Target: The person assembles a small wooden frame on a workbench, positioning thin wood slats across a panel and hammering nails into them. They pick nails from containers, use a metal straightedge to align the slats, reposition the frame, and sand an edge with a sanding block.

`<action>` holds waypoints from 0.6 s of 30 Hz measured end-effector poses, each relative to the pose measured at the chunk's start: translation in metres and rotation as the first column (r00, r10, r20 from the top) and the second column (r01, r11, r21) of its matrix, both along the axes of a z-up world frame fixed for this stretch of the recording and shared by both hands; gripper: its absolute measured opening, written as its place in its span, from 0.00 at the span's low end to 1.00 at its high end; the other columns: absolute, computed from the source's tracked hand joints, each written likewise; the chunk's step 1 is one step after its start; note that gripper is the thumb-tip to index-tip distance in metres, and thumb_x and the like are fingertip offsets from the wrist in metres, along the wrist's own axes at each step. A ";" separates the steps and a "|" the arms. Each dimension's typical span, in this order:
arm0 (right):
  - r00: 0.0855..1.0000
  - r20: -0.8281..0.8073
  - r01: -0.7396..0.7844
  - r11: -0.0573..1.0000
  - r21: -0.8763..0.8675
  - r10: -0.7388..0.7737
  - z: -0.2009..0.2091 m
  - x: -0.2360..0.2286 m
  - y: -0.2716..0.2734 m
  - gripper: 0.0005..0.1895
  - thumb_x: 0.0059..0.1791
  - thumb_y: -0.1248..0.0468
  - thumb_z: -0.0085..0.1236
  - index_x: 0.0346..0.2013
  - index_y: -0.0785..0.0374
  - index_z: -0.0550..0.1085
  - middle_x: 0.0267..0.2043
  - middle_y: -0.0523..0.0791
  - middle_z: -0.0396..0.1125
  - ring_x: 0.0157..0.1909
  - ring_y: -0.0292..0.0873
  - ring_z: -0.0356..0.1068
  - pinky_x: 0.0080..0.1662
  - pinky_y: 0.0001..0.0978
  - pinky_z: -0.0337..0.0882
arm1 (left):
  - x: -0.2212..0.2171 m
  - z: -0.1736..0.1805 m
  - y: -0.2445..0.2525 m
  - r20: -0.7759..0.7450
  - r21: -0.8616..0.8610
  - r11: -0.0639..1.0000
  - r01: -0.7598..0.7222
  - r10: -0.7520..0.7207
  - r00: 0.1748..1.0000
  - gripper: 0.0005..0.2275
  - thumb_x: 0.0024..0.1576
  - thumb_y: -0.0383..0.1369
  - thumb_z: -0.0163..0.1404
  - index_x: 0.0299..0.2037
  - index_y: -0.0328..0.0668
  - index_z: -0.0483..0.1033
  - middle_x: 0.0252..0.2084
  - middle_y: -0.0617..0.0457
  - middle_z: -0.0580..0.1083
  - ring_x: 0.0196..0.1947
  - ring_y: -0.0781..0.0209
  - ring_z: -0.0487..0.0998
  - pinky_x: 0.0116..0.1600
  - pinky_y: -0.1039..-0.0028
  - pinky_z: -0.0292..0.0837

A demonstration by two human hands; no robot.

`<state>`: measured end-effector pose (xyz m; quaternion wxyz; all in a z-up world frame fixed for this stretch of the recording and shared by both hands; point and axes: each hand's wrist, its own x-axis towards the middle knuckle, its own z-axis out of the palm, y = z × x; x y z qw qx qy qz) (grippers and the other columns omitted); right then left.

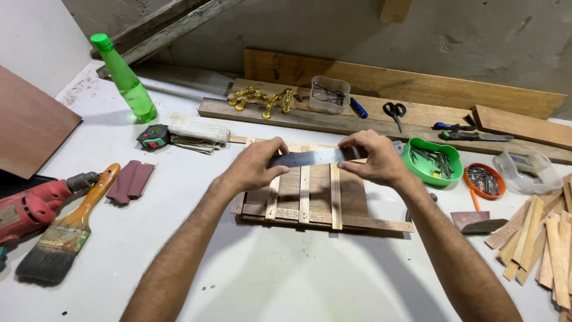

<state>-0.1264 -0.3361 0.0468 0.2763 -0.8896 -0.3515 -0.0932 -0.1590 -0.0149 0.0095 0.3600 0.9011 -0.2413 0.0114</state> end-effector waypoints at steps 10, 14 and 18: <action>0.970 0.227 0.080 0.997 0.014 -0.081 -0.059 0.114 0.013 0.20 0.42 0.57 0.75 0.48 0.51 0.81 0.43 0.44 0.72 0.49 0.43 0.70 0.47 0.39 0.76 | 0.095 -0.013 0.044 0.335 0.136 0.981 -0.136 0.083 0.938 0.17 0.54 0.37 0.63 0.48 0.40 0.74 0.44 0.48 0.74 0.47 0.55 0.76 0.54 0.64 0.76; 0.983 0.073 0.176 0.982 -0.062 -0.171 -0.087 0.150 0.019 0.21 0.43 0.56 0.74 0.50 0.49 0.81 0.43 0.45 0.73 0.48 0.44 0.71 0.50 0.40 0.75 | 0.121 -0.016 0.042 0.216 0.266 0.934 -0.237 0.181 0.959 0.16 0.52 0.40 0.65 0.44 0.41 0.77 0.46 0.49 0.73 0.50 0.54 0.73 0.58 0.64 0.73; 0.973 -0.072 0.212 0.974 -0.080 -0.218 -0.101 0.164 0.026 0.21 0.44 0.60 0.71 0.52 0.52 0.80 0.48 0.46 0.74 0.52 0.47 0.72 0.55 0.40 0.74 | 0.140 -0.016 0.032 0.072 0.498 0.832 -0.243 0.240 0.968 0.18 0.50 0.43 0.66 0.44 0.41 0.80 0.48 0.50 0.76 0.53 0.53 0.73 0.64 0.60 0.69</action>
